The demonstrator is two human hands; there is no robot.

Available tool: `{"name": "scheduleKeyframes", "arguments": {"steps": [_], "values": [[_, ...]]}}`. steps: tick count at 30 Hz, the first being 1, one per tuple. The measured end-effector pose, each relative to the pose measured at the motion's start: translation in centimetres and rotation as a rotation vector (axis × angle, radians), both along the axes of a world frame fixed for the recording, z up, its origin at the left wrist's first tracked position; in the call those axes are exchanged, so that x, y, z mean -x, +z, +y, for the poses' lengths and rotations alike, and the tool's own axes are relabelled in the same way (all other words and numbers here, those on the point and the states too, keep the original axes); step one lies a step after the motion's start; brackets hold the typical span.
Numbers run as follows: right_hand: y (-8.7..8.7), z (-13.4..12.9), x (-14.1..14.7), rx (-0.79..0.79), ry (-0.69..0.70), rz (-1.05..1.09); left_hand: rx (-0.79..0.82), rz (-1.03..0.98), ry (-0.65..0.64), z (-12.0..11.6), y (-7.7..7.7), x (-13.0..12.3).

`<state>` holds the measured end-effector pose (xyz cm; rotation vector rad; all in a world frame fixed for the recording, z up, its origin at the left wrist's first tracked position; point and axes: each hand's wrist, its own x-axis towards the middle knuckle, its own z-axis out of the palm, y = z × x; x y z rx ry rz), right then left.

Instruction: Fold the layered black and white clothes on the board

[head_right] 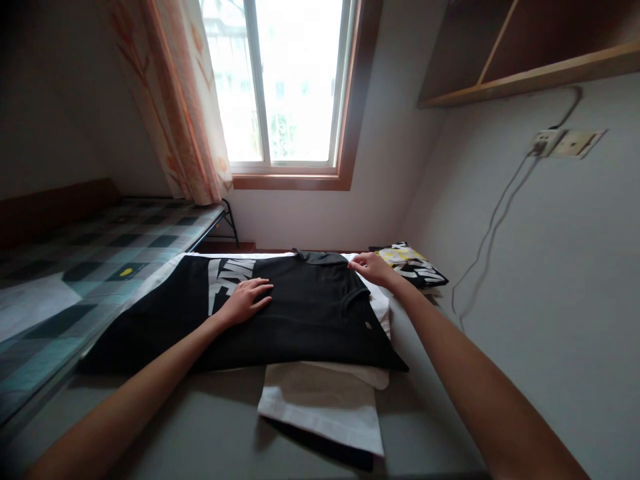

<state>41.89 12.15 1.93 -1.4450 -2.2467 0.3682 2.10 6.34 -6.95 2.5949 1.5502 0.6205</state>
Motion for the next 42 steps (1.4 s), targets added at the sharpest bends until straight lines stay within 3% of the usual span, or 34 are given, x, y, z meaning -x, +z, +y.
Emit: {"name": "scheduleKeyframes", "arguments": {"steps": [5, 12, 24, 30, 34, 37, 40, 42], "values": [[-0.4, 4.6, 2.3, 0.056, -0.065, -0.085, 0.003, -0.065, 0.027, -0.4, 0.1, -0.2], [-2.7, 9.1, 5.2, 0.141, -0.154, -0.103, -0.002, -0.084, 0.071, -0.6, 0.6, -0.7], [-6.0, 13.6, 9.0, 0.27, -0.451, -0.158, 0.029, -0.112, 0.077, -0.6, 0.8, -1.0], [-6.8, 14.5, 9.6, 0.223, -0.577, -0.049, 0.047, -0.127, 0.087, -0.6, 0.9, -1.0], [-6.0, 14.2, 9.5, 0.142, -0.535, 0.083, 0.048, -0.139, 0.093, -0.5, 0.8, -0.9], [-4.4, 13.2, 9.0, 0.033, -0.448, 0.285, 0.051, -0.15, 0.09, -0.4, 0.8, -0.8], [-2.2, 10.5, 8.0, -0.043, -0.25, 0.613, 0.056, -0.153, 0.088, -0.4, 0.8, -0.8], [-0.9, 7.8, 7.1, 0.041, -0.086, 0.644, 0.058, -0.148, 0.086, -0.4, 0.8, -0.7]]}}
